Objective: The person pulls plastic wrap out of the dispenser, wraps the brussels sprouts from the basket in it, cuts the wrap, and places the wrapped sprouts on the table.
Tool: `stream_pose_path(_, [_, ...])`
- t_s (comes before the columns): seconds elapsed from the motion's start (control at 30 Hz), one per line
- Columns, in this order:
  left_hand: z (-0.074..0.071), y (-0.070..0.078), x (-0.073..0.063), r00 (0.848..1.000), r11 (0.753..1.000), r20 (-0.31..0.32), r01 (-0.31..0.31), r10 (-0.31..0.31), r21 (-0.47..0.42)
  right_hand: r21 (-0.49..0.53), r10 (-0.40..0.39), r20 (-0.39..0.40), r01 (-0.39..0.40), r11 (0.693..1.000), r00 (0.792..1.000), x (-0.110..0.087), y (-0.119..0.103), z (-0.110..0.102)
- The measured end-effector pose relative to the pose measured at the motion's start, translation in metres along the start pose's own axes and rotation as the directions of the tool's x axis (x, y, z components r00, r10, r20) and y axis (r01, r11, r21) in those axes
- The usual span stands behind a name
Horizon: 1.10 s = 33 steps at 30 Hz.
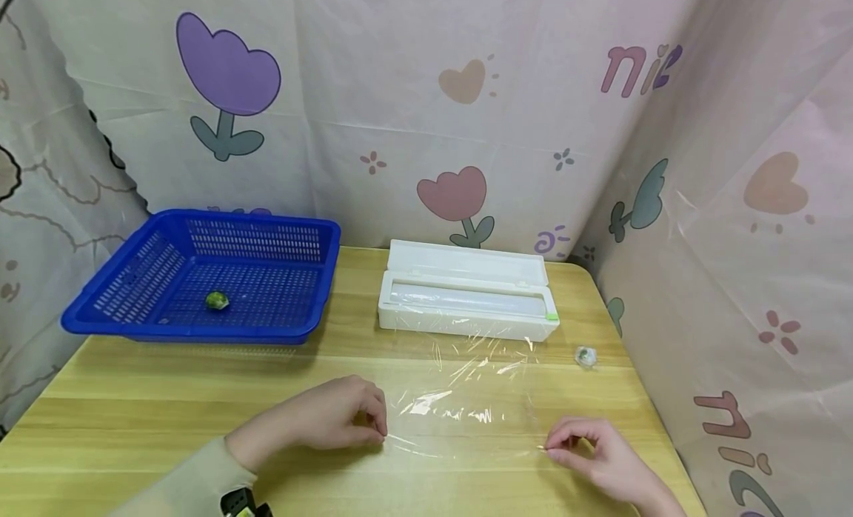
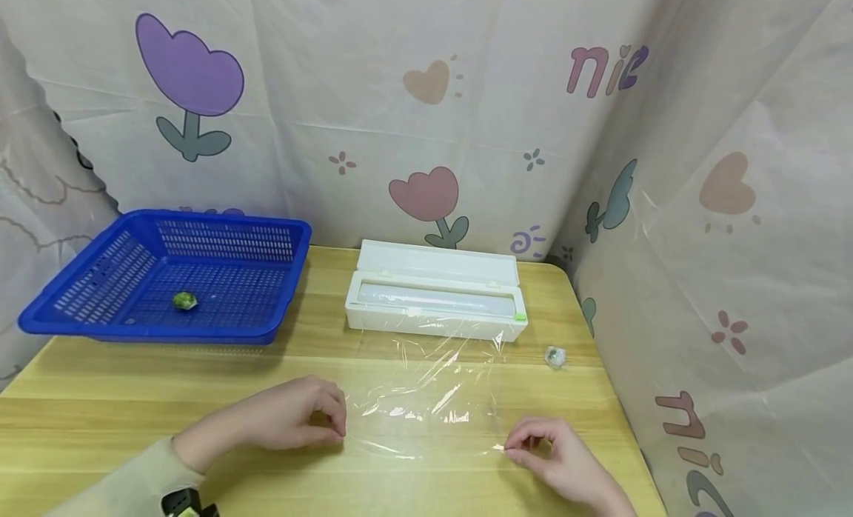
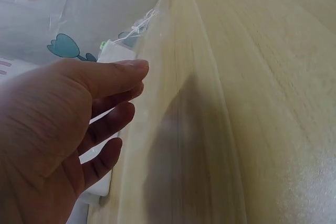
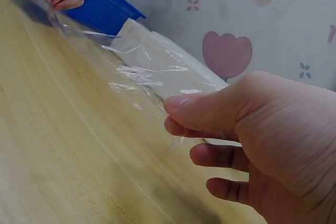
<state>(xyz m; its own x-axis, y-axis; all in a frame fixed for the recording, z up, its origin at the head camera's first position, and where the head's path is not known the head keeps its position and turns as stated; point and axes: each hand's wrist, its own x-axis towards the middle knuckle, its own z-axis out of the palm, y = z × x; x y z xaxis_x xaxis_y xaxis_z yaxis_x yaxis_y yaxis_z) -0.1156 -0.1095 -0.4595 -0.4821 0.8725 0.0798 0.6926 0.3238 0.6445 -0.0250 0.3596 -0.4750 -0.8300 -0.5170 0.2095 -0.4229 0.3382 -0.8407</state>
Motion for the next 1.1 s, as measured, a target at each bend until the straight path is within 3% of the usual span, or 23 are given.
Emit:
stream_pose_path(0.27, [0.005, -0.005, 0.0, 0.999, 0.999, 0.008, 0.038, -0.038, 0.006, 0.005, -0.014, 0.029, 0.014, 1.0, 0.999, 0.003, 0.007, 0.004])
stream_pose_path(0.57, [0.009, -0.009, -0.001, 0.995, 0.995, 0.033, 0.098, -0.097, -0.023, 0.053, 0.017, 0.078, -0.021, 0.998, 0.997, 0.004, 0.013, 0.006])
stream_pose_path(0.87, [0.012, -0.011, -0.002, 0.993, 0.994, 0.054, 0.11, -0.108, -0.025, 0.049, 0.067, 0.103, -0.073, 0.996, 0.992, 0.005, 0.012, 0.007])
stream_pose_path(1.1, [0.011, -0.01, -0.002, 0.993, 0.994, 0.052, 0.11, -0.109, -0.023, 0.041, 0.075, 0.077, -0.078, 0.996, 0.994, 0.005, 0.013, 0.008])
